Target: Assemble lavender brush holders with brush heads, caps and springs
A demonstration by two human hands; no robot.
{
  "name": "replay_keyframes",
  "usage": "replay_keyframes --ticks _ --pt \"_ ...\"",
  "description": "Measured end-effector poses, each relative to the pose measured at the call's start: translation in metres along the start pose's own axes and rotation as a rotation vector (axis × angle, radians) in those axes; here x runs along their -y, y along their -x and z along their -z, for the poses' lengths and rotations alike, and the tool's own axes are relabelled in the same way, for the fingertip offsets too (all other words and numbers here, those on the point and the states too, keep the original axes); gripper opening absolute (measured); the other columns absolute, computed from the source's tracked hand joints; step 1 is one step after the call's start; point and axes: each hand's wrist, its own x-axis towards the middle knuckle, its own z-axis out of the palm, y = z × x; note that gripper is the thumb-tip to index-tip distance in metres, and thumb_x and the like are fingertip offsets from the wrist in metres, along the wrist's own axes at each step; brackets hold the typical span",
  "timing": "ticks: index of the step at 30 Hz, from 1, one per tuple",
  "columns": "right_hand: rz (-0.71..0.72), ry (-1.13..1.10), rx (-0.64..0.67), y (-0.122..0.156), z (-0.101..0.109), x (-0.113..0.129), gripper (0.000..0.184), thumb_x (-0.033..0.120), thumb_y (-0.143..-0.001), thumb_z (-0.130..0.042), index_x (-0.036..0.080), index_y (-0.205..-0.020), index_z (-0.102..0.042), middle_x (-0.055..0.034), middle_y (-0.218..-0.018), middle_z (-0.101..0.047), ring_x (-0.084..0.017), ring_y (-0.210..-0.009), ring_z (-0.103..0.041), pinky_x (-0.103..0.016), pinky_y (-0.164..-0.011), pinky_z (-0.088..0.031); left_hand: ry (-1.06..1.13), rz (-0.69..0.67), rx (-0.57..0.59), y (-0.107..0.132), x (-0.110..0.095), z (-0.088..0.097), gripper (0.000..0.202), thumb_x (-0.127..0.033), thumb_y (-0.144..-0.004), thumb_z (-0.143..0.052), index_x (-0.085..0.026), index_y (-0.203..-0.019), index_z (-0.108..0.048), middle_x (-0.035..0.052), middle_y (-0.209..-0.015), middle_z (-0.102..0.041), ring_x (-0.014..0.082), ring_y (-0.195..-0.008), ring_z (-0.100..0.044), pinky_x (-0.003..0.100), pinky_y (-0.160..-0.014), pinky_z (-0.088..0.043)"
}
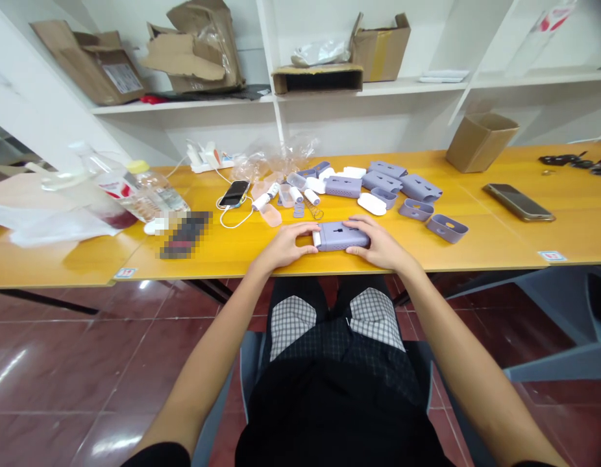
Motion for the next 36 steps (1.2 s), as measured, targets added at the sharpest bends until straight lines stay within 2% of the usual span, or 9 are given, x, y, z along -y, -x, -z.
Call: replay_keyframes --ticks 10,12,14,16,18,23,30,33,36 --pt "-0.007 -0.008 -0.016 -0.0013 -0.0016 0.0002 0.061 0.044 -0.093 -0.077 0.029 -0.150 -0.062 -0.0137 -0.157 -0.054 -0.038 -0.148 -0.053 -0.062 -0.128 -0.039 -0.116 -0.018 -0.058 0.0016 -0.0009 0.0000 0.062 -0.034 -0.088 -0.082 -0.022 -0.146 -0.063 0.0143 -0.153 -0.061 0.0302 -0.136 -0.065 0.049 -0.115 -0.056" --pt "-0.011 -0.012 -0.023 -0.0017 -0.0014 -0.0008 0.061 0.044 -0.093 -0.076 0.029 -0.150 -0.062 -0.0138 -0.157 -0.053 -0.037 -0.148 -0.052 -0.061 -0.128 -0.038 -0.181 -0.015 -0.062 0.0008 -0.0019 0.0000 0.048 -0.037 -0.091 -0.078 -0.022 -0.135 -0.071 0.0134 -0.152 -0.063 0.0312 -0.139 -0.063 0.054 -0.122 -0.049" --pt "-0.016 -0.017 -0.042 -0.0022 -0.0009 -0.0022 0.060 0.044 -0.093 -0.075 0.028 -0.150 -0.063 -0.0143 -0.156 -0.053 -0.037 -0.149 -0.052 -0.061 -0.129 -0.037 -0.244 0.031 -0.085 -0.0007 -0.0018 -0.0006 0.023 -0.039 -0.096 -0.072 -0.020 -0.105 -0.080 0.0125 -0.145 -0.070 0.0320 -0.135 -0.066 0.057 -0.123 -0.047" --pt "-0.018 -0.026 -0.071 -0.0026 -0.0005 -0.0037 0.061 0.045 -0.093 -0.075 0.026 -0.150 -0.062 -0.0151 -0.156 -0.053 -0.037 -0.150 -0.051 -0.060 -0.130 -0.036 -0.293 0.081 -0.115 -0.0024 -0.0013 -0.0012 0.033 -0.040 -0.100 -0.065 -0.020 -0.075 -0.075 0.0127 -0.130 -0.077 0.0322 -0.123 -0.072 0.057 -0.116 -0.052" --pt "-0.018 -0.037 -0.090 -0.0028 -0.0006 -0.0047 0.061 0.046 -0.093 -0.075 0.026 -0.150 -0.062 -0.0153 -0.157 -0.053 -0.038 -0.150 -0.050 -0.061 -0.130 -0.035 -0.313 0.079 -0.135 -0.0038 -0.0015 -0.0015 0.039 -0.039 -0.101 -0.061 -0.020 -0.069 -0.071 0.0126 -0.117 -0.080 0.0307 -0.112 -0.075 0.055 -0.109 -0.056" --pt "-0.031 -0.007 -0.044 -0.0025 -0.0027 -0.0031 0.061 0.043 -0.094 -0.074 0.027 -0.151 -0.061 -0.0148 -0.158 -0.052 -0.037 -0.150 -0.050 -0.060 -0.130 -0.036 -0.302 0.023 -0.151 -0.0037 -0.0044 -0.0020 0.018 -0.031 -0.099 -0.061 -0.020 -0.105 -0.074 0.0094 -0.113 -0.078 0.0270 -0.110 -0.074 0.049 -0.108 -0.057" --pt "-0.025 0.016 -0.031 -0.0025 -0.0024 0.0005 0.061 0.041 -0.094 -0.075 0.029 -0.151 -0.061 -0.0138 -0.157 -0.053 -0.037 -0.150 -0.051 -0.061 -0.129 -0.038 -0.265 -0.009 -0.082 0.0001 -0.0051 -0.0011 0.057 -0.022 -0.095 -0.062 -0.025 -0.152 -0.056 0.0097 -0.148 -0.067 0.0271 -0.135 -0.066 0.051 -0.122 -0.048" --pt "-0.034 0.021 -0.027 -0.0024 -0.0022 0.0009 0.061 0.040 -0.094 -0.075 0.029 -0.152 -0.060 -0.0133 -0.157 -0.053 -0.037 -0.151 -0.050 -0.061 -0.129 -0.038 -0.305 0.040 -0.087 -0.0011 -0.0025 0.0003 0.035 -0.011 -0.089 -0.056 -0.021 -0.113 -0.079 0.0080 -0.142 -0.072 0.0285 -0.133 -0.068 0.052 -0.122 -0.049" --pt "-0.042 0.026 -0.026 -0.0021 -0.0020 0.0017 0.061 0.040 -0.094 -0.075 0.030 -0.152 -0.060 -0.0129 -0.157 -0.053 -0.037 -0.151 -0.050 -0.061 -0.129 -0.038 -0.342 0.145 -0.117 -0.0033 0.0021 0.0004 0.030 -0.004 -0.082 -0.051 -0.020 -0.069 -0.073 0.0077 -0.119 -0.080 0.0300 -0.121 -0.074 0.051 -0.114 -0.056"
